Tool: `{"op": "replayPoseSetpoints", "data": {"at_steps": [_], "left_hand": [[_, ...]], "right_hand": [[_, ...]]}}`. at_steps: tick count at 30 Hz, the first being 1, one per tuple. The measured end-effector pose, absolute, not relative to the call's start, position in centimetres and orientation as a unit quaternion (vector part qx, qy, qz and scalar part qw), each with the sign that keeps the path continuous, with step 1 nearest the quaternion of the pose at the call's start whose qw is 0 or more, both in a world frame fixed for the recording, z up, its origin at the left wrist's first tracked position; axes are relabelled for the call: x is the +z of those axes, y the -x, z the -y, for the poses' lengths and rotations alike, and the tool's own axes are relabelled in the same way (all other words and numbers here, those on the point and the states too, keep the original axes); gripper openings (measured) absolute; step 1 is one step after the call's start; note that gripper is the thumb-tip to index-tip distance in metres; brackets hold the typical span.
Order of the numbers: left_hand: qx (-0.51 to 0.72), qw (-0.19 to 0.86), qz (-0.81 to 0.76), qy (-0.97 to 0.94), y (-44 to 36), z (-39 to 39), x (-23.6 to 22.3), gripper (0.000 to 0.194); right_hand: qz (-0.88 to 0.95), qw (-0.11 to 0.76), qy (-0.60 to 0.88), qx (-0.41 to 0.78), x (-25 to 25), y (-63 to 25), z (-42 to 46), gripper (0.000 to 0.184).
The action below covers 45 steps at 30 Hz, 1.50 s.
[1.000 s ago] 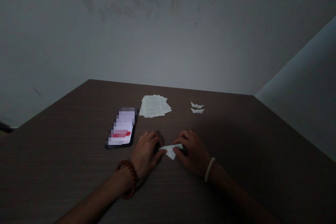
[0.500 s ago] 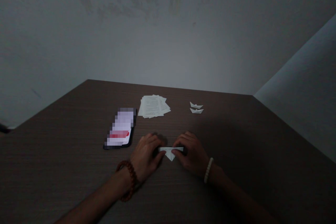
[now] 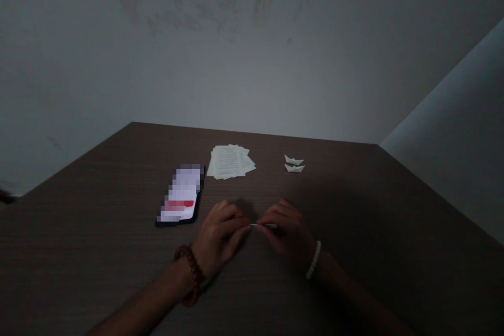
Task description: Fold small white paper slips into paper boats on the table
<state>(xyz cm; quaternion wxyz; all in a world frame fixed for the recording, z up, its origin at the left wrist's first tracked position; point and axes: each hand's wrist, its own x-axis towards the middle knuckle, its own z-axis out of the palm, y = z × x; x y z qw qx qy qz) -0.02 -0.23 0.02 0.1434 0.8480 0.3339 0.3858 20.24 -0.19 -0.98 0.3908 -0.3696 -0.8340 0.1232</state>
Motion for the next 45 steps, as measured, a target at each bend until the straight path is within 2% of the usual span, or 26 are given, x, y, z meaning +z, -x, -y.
{"op": "replayPoseSetpoints", "data": {"at_steps": [10, 30, 45], "left_hand": [[0.4, 0.103, -0.304, -0.859, 0.1, 0.3, 0.3, 0.018], [0.448, 0.068, -0.314, -0.834, 0.1, 0.1, 0.2, 0.012], [0.424, 0.051, -0.325, -0.844, 0.8, 0.0, -0.1, 0.014]], "right_hand": [[0.849, 0.398, 0.345, 0.041, -0.8, -20.5, 0.3, 0.004], [0.846, 0.406, 0.346, -0.018, -0.6, -21.7, 0.2, 0.008], [0.855, 0.387, 0.332, -0.094, -0.4, -22.2, 0.5, 0.01]]}}
